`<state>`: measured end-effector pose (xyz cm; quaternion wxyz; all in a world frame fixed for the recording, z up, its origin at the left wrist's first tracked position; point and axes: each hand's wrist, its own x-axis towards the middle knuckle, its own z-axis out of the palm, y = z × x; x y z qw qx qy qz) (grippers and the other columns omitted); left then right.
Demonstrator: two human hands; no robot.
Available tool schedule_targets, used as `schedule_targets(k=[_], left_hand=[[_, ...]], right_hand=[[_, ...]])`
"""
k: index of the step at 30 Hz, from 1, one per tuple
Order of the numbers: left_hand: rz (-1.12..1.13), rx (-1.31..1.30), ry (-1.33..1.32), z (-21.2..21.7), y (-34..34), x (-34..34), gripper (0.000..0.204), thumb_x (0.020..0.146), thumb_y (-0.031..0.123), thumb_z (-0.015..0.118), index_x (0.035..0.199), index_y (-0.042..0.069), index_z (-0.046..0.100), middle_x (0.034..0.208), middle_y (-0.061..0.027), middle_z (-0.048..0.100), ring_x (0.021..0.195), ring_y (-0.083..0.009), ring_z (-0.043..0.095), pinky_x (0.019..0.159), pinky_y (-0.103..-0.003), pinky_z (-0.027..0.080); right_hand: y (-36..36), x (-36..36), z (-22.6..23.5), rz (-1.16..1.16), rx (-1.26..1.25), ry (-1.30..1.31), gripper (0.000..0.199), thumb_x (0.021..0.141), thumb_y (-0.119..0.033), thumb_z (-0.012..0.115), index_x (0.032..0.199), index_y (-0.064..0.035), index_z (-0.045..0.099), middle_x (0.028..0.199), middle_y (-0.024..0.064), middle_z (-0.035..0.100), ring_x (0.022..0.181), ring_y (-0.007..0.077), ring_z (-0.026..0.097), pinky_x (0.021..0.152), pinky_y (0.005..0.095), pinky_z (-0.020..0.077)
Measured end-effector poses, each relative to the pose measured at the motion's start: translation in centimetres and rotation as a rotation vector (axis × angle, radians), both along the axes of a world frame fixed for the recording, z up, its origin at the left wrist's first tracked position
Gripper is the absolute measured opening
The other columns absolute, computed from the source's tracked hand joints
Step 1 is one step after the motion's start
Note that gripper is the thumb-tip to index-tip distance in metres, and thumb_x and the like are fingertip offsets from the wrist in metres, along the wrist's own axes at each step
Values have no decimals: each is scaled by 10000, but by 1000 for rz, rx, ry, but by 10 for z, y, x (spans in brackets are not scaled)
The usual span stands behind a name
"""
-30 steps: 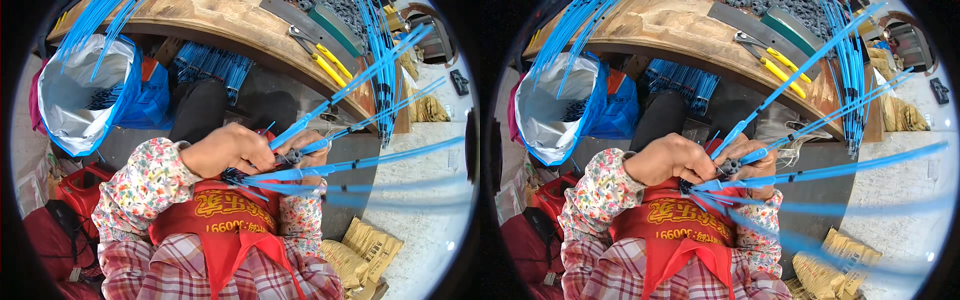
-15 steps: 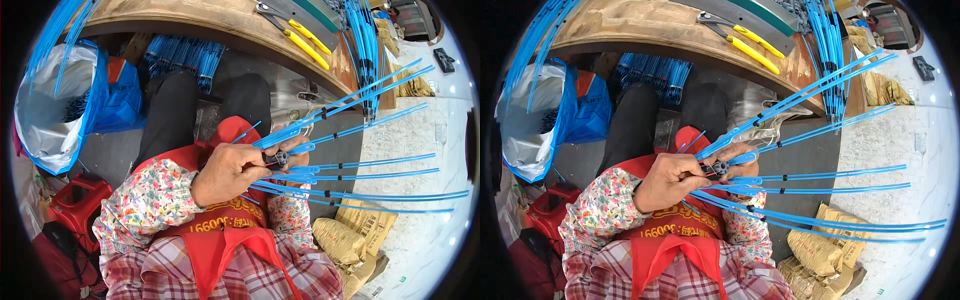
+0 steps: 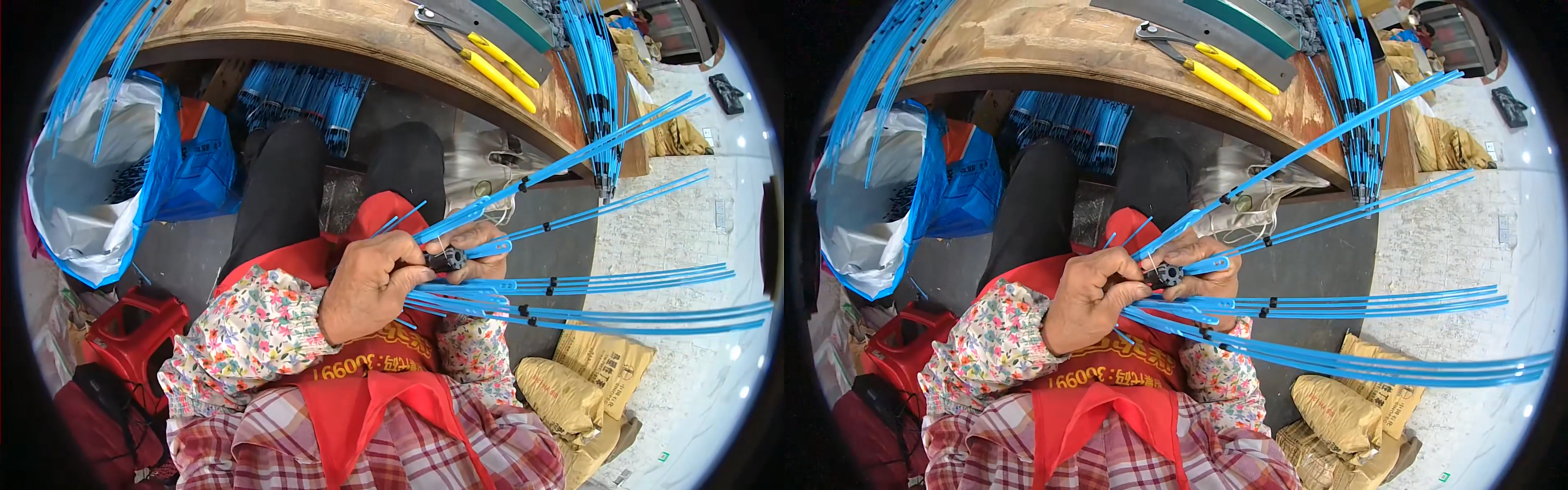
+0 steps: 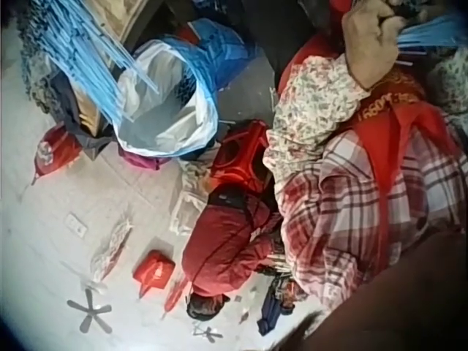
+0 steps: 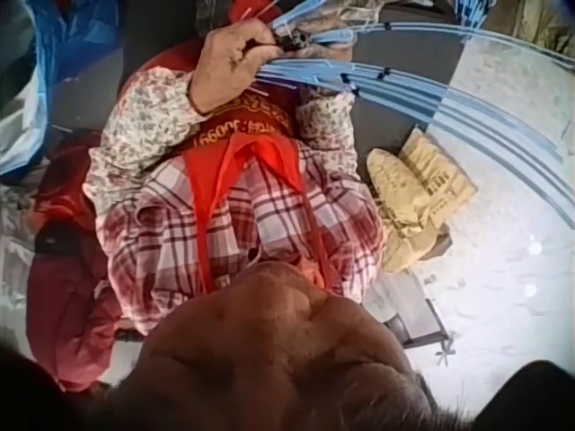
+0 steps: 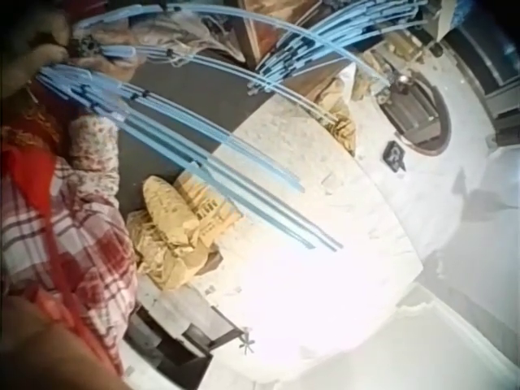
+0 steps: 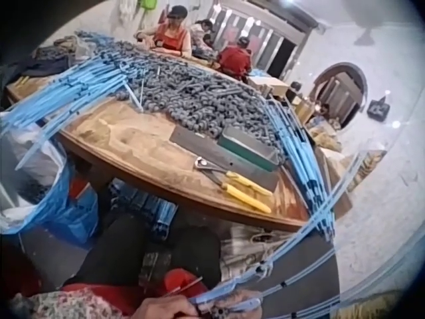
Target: Assembling blue cables into plastic connectors at a factory workbench.
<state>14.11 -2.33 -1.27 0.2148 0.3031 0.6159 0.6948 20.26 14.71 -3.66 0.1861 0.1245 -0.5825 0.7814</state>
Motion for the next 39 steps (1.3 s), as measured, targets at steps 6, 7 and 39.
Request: schedule_targets(k=[6, 7, 39], left_hand=[[-1, -62, -268, -3, -3, -4, 148, 754, 50, 700, 711, -9, 571, 554, -78, 535, 501, -86, 488, 461, -265, 374], [2, -61, -265, -2, -4, -6, 148, 754, 50, 700, 711, -9, 571, 554, -78, 535, 501, -86, 488, 461, -265, 374], [379, 88, 268, 13, -16, -48, 303, 836, 121, 639, 1068, -68, 597, 1016, -161, 605, 871, -223, 606, 756, -305, 479]], right_hand=[[-6, -1, 10, -27, -91, -114, 349, 660, -66, 799, 947, 2, 613, 887, 213, 665, 860, 264, 643, 769, 367, 511], [-5, -1, 10, -15, -85, -115, 358, 657, -74, 803, 951, 1, 613, 887, 213, 665, 858, 264, 643, 762, 369, 513], [-63, -84, 64, -524, 289, -286, 211, 736, 59, 666, 910, -14, 569, 874, 50, 645, 750, 106, 610, 672, 238, 487]])
